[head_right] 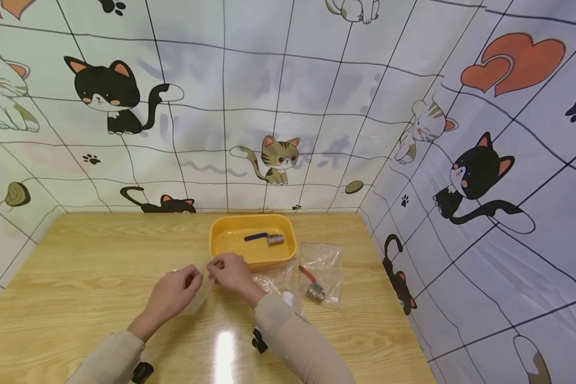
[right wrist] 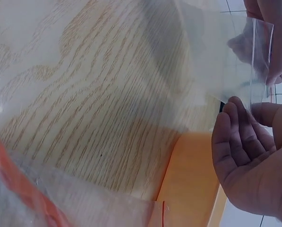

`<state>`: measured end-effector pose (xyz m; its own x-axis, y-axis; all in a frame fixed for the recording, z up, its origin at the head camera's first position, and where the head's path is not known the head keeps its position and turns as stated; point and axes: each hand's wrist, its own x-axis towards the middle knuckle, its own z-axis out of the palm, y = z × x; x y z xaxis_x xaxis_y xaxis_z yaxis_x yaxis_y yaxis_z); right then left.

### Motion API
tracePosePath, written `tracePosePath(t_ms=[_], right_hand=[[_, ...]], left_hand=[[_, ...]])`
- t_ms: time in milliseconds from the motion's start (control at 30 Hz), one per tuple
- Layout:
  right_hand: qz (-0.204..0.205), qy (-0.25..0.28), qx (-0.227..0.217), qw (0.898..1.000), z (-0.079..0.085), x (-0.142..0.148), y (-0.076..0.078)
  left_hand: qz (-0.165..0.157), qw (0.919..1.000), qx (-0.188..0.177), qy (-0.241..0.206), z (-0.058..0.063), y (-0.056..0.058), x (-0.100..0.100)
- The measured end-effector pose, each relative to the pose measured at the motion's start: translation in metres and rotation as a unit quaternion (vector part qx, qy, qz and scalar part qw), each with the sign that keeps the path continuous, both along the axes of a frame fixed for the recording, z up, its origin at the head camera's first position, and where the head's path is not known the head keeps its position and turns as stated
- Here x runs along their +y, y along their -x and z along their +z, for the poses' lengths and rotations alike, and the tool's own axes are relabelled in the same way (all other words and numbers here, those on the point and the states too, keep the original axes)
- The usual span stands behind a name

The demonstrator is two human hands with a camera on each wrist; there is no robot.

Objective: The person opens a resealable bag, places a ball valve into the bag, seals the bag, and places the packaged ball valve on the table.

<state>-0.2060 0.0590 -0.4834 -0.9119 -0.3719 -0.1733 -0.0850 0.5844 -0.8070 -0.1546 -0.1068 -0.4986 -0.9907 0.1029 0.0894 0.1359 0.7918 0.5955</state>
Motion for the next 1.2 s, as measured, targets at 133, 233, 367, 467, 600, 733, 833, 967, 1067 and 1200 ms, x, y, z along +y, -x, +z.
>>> tracePosePath(t_ms=[133, 233, 367, 467, 600, 733, 833, 967, 1067, 1200], right_hand=[[0.016, 0.000, -0.011, 1.000, 0.000, 0.001, 0.001], [0.021, 0.004, -0.014, 1.000, 0.000, 0.002, 0.003], [0.033, 0.006, -0.019, 0.999, 0.000, 0.003, 0.005], [0.046, 0.008, -0.007, 0.999, 0.002, 0.005, 0.006], [0.029, 0.013, 0.011, 0.999, 0.008, 0.009, 0.013], [-0.005, -0.033, 0.057, 0.998, 0.009, 0.024, 0.031], [-0.028, -0.103, 0.099, 0.989, 0.003, 0.045, 0.051], [-0.051, -0.177, 0.091, 0.979, -0.009, 0.073, 0.069], [-0.050, -0.212, 0.073, 0.973, -0.018, 0.088, 0.076], [-0.034, -0.243, 0.076, 0.966, -0.027, 0.098, 0.081]], left_hand=[[0.007, 1.0000, 0.005, 0.005, 0.001, 0.001, -0.001], [0.016, 0.9999, 0.002, 0.004, 0.002, 0.002, -0.001], [0.031, 0.9995, -0.006, 0.001, 0.003, 0.002, -0.002], [0.040, 0.9992, -0.008, 0.000, 0.003, 0.002, -0.002], [0.048, 0.9988, 0.001, -0.009, 0.004, 0.002, -0.003], [0.055, 0.9983, 0.012, -0.014, 0.003, 0.004, -0.005], [0.057, 0.9980, 0.019, -0.018, 0.004, 0.004, -0.005], [0.060, 0.9976, 0.026, -0.022, 0.005, 0.004, -0.004], [0.066, 0.9972, 0.029, -0.019, 0.005, 0.004, -0.004], [0.070, 0.9969, 0.031, -0.015, 0.006, 0.005, -0.004]])
